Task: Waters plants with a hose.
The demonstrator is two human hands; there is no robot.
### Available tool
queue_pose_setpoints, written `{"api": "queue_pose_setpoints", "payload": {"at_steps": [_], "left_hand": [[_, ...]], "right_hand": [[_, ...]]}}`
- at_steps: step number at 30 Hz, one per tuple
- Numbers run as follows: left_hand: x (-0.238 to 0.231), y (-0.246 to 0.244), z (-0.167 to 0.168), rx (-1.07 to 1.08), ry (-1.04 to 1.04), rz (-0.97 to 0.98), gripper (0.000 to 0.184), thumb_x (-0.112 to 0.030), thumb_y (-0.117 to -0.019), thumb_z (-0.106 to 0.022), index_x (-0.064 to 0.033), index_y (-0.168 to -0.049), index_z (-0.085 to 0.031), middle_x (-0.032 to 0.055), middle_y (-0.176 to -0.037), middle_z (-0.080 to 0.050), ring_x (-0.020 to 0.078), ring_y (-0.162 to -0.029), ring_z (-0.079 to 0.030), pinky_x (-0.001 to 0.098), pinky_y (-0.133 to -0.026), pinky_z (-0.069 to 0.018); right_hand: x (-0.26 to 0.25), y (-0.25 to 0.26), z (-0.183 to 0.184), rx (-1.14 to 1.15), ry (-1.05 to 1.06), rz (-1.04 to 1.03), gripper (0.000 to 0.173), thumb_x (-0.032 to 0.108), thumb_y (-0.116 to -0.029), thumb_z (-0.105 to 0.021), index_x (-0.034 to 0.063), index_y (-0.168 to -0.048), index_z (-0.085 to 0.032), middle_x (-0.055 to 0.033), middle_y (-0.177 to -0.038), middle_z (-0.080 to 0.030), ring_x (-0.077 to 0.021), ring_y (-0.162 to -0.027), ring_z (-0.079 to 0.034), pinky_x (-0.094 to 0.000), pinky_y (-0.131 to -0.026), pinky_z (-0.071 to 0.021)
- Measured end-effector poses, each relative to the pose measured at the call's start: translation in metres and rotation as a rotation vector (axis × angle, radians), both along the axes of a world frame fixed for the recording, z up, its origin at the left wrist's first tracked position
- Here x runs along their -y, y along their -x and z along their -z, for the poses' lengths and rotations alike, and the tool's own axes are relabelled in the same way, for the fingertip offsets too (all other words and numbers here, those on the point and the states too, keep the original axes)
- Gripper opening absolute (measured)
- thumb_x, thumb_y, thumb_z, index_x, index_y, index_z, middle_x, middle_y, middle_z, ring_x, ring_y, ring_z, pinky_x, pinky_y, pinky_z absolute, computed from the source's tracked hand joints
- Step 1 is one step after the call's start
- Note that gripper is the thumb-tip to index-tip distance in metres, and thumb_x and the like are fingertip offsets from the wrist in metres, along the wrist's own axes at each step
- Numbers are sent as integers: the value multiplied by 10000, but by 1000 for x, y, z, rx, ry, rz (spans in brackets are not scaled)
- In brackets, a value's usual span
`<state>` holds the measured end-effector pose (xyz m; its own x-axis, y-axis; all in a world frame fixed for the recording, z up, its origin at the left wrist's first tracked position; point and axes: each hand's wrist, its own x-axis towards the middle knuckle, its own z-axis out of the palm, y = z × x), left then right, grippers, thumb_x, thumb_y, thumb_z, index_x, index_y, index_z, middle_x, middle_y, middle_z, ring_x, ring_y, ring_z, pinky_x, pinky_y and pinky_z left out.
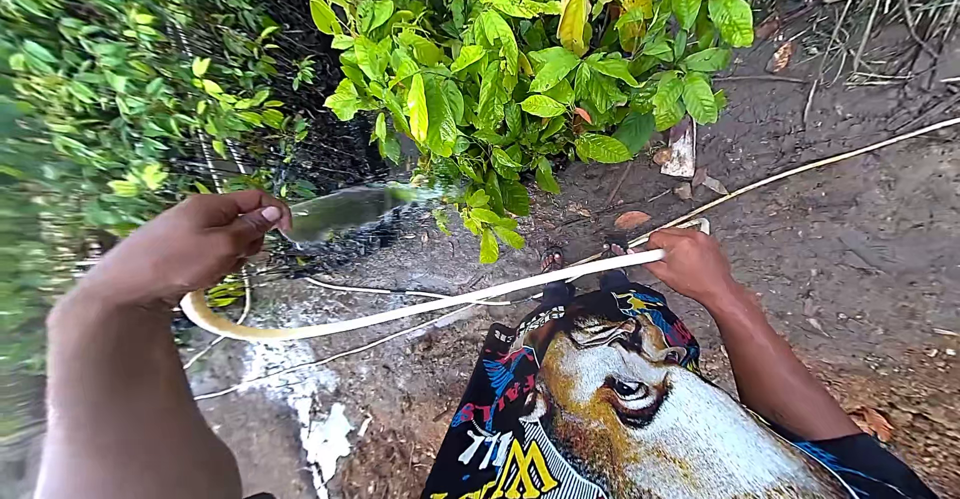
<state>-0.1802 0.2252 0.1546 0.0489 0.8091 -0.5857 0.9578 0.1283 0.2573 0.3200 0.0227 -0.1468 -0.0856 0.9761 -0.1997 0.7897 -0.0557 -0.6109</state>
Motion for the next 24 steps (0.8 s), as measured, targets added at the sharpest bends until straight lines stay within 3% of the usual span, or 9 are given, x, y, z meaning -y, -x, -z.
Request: {"api": "queue_pose_setpoints", "payload": {"at_steps": [4, 6, 8, 10, 13, 19, 24], "left_hand": [[-5, 0, 13, 8, -36, 46, 256, -237, -1093, -428, -145, -1028, -658, -19, -558, -406, 91, -398, -349, 281, -373, -319], [3, -44, 4, -66, -58, -81, 264, -166, -1121, -362, -55, -1077, -598, -12, -608, -376, 82, -439, -341, 247, -421, -321], [11, -82, 8, -94, -81, -240, 259, -127, -1123, -334, -29, -1125, -573, -34, -647, -363, 52, -467, -330, 198, -453, -302], [8, -69, 27, 33, -81, -328, 248, -130, -1120, -329, -57, -1118, -566, -70, -616, -355, 16, -437, -313, 161, -416, -271], [-3, -25, 56, 172, -70, -394, 237, -244, -1117, -373, -145, -1131, -588, -105, -584, -379, -24, -403, -301, 138, -373, -265], [-10, -49, 70, 156, -150, -528, 255, -325, -1128, -370, -206, -1086, -592, -125, -613, -441, -27, -414, -349, 125, -385, -307], [-19, -20, 88, 259, -127, -589, 383, -343, -1081, -291, -242, -1098, -660, -117, -604, -499, -19, -434, -412, 148, -398, -346]], "right_hand": [[1, 2, -5, -32, 73, -6, 401, 365, -942, -706, 5, -772, -659, -175, -793, -673, -377, -798, -678, -593, -697, -513], [4, 5, -6, -43, 82, -17, 354, 343, -913, -738, 22, -780, -673, -157, -816, -691, -361, -827, -692, -586, -720, -528], [10, 5, -6, -52, 94, -21, 273, 303, -885, -766, 37, -838, -726, -148, -889, -730, -350, -900, -712, -587, -796, -545], [15, 4, -1, -62, 56, -13, 245, 282, -850, -791, 45, -834, -728, -137, -882, -732, -342, -893, -717, -588, -783, -554], [25, 3, 8, -81, 24, 11, 240, 303, -856, -788, 70, -841, -730, -103, -901, -737, -303, -901, -714, -556, -789, -550], [48, -13, 19, -129, -44, 84, 256, 276, -836, -789, 64, -746, -677, -89, -750, -677, -282, -796, -694, -503, -756, -540], [65, -41, 32, -149, -20, 138, 220, 287, -848, -785, 81, -820, -713, -79, -820, -711, -271, -831, -702, -504, -757, -547]]}}
